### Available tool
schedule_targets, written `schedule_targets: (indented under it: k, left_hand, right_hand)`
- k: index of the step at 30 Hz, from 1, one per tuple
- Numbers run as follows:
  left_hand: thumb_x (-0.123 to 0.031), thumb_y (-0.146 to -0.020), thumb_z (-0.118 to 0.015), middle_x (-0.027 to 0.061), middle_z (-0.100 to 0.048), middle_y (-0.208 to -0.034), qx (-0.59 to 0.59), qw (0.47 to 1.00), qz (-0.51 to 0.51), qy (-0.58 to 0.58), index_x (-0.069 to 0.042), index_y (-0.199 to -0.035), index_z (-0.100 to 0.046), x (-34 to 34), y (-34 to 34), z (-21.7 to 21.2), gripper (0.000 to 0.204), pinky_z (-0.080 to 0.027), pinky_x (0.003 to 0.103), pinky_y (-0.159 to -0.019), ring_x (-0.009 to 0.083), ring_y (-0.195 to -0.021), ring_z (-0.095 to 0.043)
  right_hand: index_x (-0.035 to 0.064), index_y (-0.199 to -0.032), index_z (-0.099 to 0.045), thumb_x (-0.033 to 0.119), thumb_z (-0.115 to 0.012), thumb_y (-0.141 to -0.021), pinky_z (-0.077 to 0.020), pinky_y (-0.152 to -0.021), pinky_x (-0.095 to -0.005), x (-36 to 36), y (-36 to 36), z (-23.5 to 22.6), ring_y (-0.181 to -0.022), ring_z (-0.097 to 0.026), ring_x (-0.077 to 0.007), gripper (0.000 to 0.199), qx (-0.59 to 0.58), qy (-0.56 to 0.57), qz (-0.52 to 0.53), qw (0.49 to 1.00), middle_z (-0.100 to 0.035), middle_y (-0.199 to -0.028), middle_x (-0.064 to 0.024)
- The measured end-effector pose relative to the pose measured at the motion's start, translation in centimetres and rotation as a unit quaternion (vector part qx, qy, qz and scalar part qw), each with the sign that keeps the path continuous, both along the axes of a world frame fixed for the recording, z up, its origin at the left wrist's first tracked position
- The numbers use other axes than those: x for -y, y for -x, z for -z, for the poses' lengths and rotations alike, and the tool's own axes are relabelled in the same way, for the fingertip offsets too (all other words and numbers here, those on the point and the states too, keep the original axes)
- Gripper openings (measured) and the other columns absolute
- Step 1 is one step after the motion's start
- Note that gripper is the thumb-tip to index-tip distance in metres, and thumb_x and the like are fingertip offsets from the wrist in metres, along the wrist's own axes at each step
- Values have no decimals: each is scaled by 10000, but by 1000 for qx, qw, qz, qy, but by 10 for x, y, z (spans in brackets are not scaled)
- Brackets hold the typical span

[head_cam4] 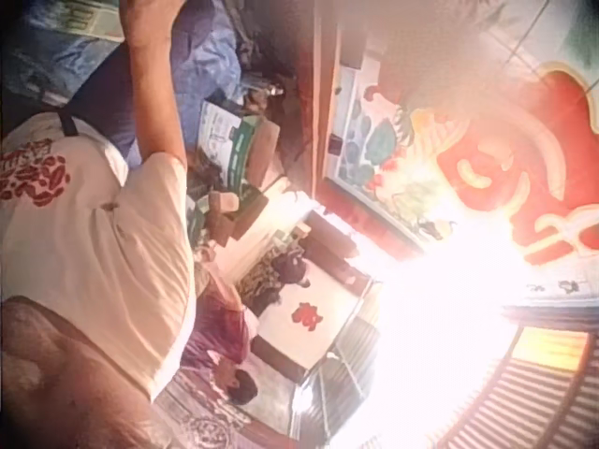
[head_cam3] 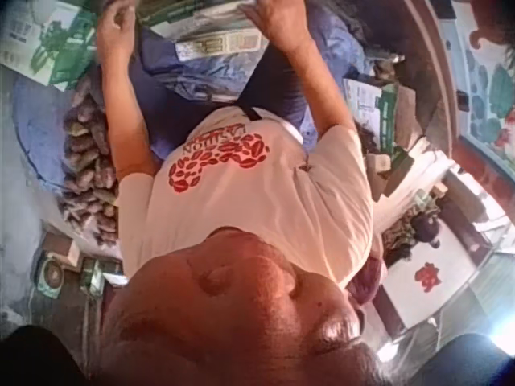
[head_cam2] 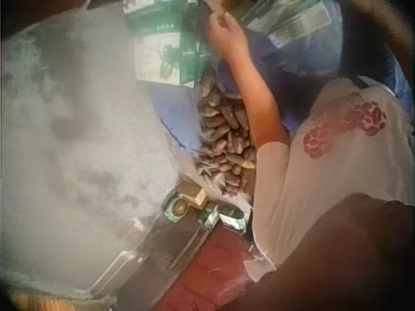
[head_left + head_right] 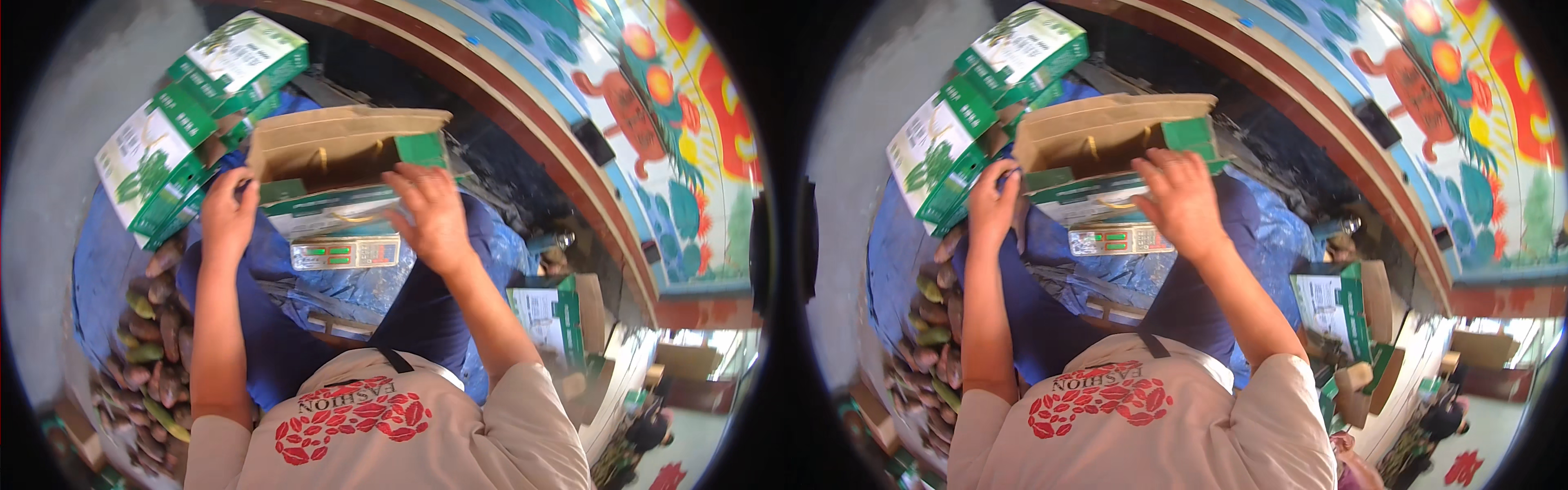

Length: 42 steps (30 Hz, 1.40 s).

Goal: Sorting tubers from a pile on the floor and packing them into cardboard boxes.

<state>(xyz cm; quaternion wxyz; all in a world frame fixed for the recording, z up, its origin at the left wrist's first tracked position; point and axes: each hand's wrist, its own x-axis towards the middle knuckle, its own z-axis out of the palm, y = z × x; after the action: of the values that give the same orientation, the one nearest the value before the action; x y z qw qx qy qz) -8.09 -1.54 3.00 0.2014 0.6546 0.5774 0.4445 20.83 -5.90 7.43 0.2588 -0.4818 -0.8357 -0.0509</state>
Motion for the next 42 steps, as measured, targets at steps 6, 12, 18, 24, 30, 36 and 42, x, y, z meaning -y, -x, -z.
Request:
schedule_targets:
  k: [6,12,18,24,30,36,42]
  left_hand:
    - [-97,-846,-591,101,-633,-943,-42,998,9,37,-17,-986,-612,-4,-1,-5,162,-457,292,-799,195,-882,-602]
    - [-96,-842,-590,112,-637,-935,-54,998,11,43,-6,-973,-610,-4,-16,-4,160,-464,313,-790,217,-866,-612]
    - [-85,-836,-587,116,-642,-920,-107,994,-21,18,-14,-959,-616,-1,-15,-5,144,-463,322,-795,239,-860,-617]
    - [-90,-833,-584,128,-641,-911,-126,992,-11,-6,-20,-928,-621,-5,-24,-1,124,-463,340,-791,269,-855,-616]
    - [-85,-827,-586,137,-633,-890,-140,990,-17,-24,-20,-917,-621,-6,-23,0,116,-464,348,-773,297,-839,-607]
    - [-89,-820,-592,146,-634,-884,-144,989,-21,-28,-17,-908,-617,-5,-19,0,117,-464,358,-767,306,-837,-608]
    - [-79,-813,-592,146,-635,-877,-132,990,-31,-37,-20,-900,-617,-2,-16,0,108,-465,366,-766,315,-832,-606]
  right_hand:
    - [75,-1142,-567,75,-685,-714,-408,-923,-413,76,-216,33,-1065,-530,-323,443,43,-60,396,915,-580,-1148,-123]
    - [143,-1348,-393,266,-675,-748,-409,-960,-424,246,-402,104,-1180,-473,-351,675,137,215,738,625,-517,-1272,-131]
    - [132,-1159,-558,228,-610,-781,-428,-906,-452,270,-390,113,-1111,-546,-291,393,117,331,775,525,-589,-1164,-123]
    - [78,-926,-633,185,-566,-820,-480,-787,-405,294,-420,128,-945,-593,-318,165,209,281,670,654,-621,-960,-136]
    - [55,-876,-587,182,-567,-836,-462,-760,-419,209,-400,95,-884,-563,-320,135,216,81,601,765,-576,-898,-124]
    - [38,-853,-575,119,-535,-831,-462,-741,-406,105,-353,69,-851,-553,-322,93,183,32,508,841,-567,-863,-128]
    - [109,-813,-588,62,-515,-778,-479,-674,-385,38,-302,65,-807,-543,-282,94,218,-47,415,882,-529,-823,-85]
